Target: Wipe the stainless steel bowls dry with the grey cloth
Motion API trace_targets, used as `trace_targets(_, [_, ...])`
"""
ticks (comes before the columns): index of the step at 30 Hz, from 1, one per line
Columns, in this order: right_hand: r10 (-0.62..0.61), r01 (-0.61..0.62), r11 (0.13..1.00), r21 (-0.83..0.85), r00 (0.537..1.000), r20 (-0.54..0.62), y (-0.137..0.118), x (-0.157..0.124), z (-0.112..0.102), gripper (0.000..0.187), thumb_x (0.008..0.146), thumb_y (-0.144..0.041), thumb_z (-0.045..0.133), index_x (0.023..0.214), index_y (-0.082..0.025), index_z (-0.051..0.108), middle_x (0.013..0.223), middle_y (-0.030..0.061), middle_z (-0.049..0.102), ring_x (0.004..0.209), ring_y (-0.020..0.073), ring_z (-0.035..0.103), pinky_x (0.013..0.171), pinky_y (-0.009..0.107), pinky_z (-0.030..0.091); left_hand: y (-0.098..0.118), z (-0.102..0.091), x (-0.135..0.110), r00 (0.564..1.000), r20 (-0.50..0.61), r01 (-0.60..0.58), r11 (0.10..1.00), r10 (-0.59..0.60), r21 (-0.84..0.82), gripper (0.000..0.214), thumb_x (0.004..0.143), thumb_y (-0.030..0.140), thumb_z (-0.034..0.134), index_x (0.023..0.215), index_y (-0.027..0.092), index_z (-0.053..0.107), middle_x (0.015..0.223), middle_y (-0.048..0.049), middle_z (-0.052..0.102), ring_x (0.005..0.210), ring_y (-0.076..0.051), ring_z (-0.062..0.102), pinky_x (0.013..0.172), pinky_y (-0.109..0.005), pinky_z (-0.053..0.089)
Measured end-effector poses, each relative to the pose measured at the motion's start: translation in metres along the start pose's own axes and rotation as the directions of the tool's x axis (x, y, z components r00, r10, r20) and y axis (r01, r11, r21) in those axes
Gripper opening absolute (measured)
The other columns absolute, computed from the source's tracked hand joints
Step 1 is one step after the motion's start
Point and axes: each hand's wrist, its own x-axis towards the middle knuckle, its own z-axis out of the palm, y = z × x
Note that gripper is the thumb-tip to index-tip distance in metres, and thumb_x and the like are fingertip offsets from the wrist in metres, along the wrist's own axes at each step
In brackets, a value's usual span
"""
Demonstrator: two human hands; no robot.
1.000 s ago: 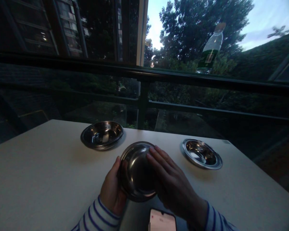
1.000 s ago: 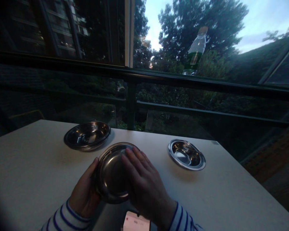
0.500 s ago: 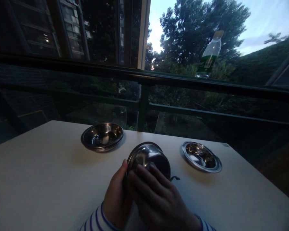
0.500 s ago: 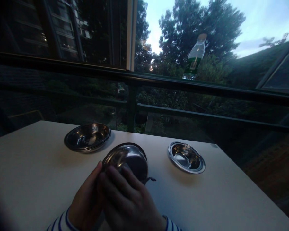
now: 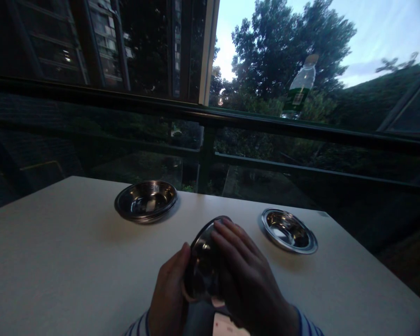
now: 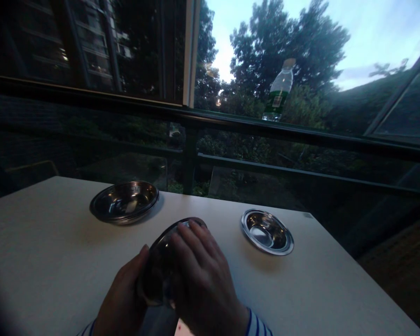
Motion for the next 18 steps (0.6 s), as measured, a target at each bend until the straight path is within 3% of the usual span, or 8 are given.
trace_targets(2, [0.036, -0.036, 0.999, 0.01, 0.999, -0.008, 0.0, 0.0, -0.001, 0.038, 0.088, -0.023, 0.037, 0.121, -0.007, 0.049, 0.126, 0.014, 0.052, 0.125, 0.0246, 0.038, 0.095, 0.043, 0.044, -0.001, 0.0, 0.0, 1.0, 0.001, -0.013, 0.999, 0.013, 0.051, 0.021, 0.074, 0.031, 0.062, 0.076, 0.012, 0.069, 0.073, -0.006, 0.07, 0.074, -0.02, 0.062, 0.066, -0.027, 0.049])
trace_targets(5, [-0.134, 0.134, 0.991, -0.021, 0.99, -0.034, -0.006, 0.0, 0.003, 0.035, 0.089, -0.022, 0.04, 0.119, -0.011, 0.052, 0.121, 0.0097, 0.057, 0.124, 0.0233, 0.04, 0.1, 0.042, 0.039, 0.0, -0.002, 0.0, 0.997, -0.027, -0.067, 0.989, 0.071, 0.129, 0.02, 0.07, 0.033, 0.066, 0.068, 0.013, 0.068, 0.069, -0.0054, 0.07, 0.074, -0.021, 0.062, 0.067, -0.027, 0.048])
trace_targets(7, [-0.169, 0.169, 0.986, -0.001, 0.986, -0.004, -0.007, -0.001, 0.005, 0.035, 0.088, -0.024, 0.042, 0.12, -0.012, 0.052, 0.123, 0.0083, 0.056, 0.124, 0.0229, 0.039, 0.102, 0.041, 0.037, 0.001, -0.003, 0.0, 0.994, -0.028, -0.098, 0.981, 0.104, 0.167, 0.018, 0.07, 0.031, 0.066, 0.065, 0.014, 0.068, 0.067, -0.0043, 0.07, 0.072, -0.02, 0.062, 0.068, -0.026, 0.048])
trace_targets(10, [0.039, -0.042, 0.996, 0.078, 0.998, 0.039, 0.004, -0.003, 0.002, 0.039, 0.088, -0.023, 0.04, 0.124, -0.012, 0.048, 0.129, 0.0108, 0.05, 0.128, 0.0244, 0.034, 0.101, 0.045, 0.038, 0.002, -0.003, -0.001, 0.995, -0.024, -0.092, 0.975, 0.099, 0.202, 0.014, 0.071, 0.027, 0.065, 0.065, 0.015, 0.069, 0.064, -0.0045, 0.069, 0.071, -0.021, 0.062, 0.063, -0.025, 0.047])
trace_targets(12, [0.227, -0.229, 0.963, 0.14, 0.973, 0.032, 0.014, -0.005, 0.001, 0.039, 0.089, -0.02, 0.036, 0.126, -0.015, 0.045, 0.131, 0.0102, 0.048, 0.127, 0.0231, 0.035, 0.099, 0.045, 0.04, 0.003, -0.002, -0.002, 0.997, -0.037, -0.059, 0.984, 0.066, 0.168, 0.012, 0.071, 0.026, 0.065, 0.067, 0.016, 0.07, 0.065, -0.0059, 0.069, 0.075, -0.023, 0.063, 0.062, -0.026, 0.048])
trace_targets(14, [0.333, -0.328, 0.924, 0.199, 0.943, 0.01, 0.02, -0.006, 0.0, 0.039, 0.09, -0.018, 0.034, 0.128, -0.018, 0.043, 0.131, 0.0092, 0.048, 0.125, 0.0216, 0.039, 0.099, 0.045, 0.041, 0.002, -0.001, -0.003, 0.998, -0.046, -0.029, 0.993, 0.035, 0.113, 0.014, 0.072, 0.028, 0.065, 0.069, 0.017, 0.071, 0.068, -0.007, 0.07, 0.079, -0.025, 0.063, 0.064, -0.029, 0.049])
trace_targets(16, [0.305, -0.298, 0.927, 0.226, 0.952, 0.005, 0.018, -0.006, 0.0, 0.04, 0.089, -0.018, 0.034, 0.128, -0.018, 0.042, 0.132, 0.0098, 0.047, 0.125, 0.0217, 0.038, 0.099, 0.045, 0.04, 0.0, 0.0, -0.003, 0.999, -0.044, -0.014, 0.996, 0.018, 0.088, 0.016, 0.071, 0.03, 0.065, 0.07, 0.016, 0.071, 0.07, -0.0071, 0.071, 0.08, -0.026, 0.064, 0.066, -0.03, 0.05])
trace_targets(18, [0.172, -0.174, 0.962, 0.209, 0.985, 0.031, 0.011, -0.004, 0.002, 0.04, 0.089, -0.02, 0.036, 0.127, -0.015, 0.044, 0.132, 0.0108, 0.046, 0.127, 0.0225, 0.035, 0.101, 0.045, 0.038, -0.001, -0.001, -0.003, 0.999, -0.034, -0.012, 0.997, 0.015, 0.076, 0.017, 0.071, 0.031, 0.065, 0.072, 0.015, 0.071, 0.072, -0.0061, 0.071, 0.078, -0.023, 0.064, 0.067, -0.029, 0.05])
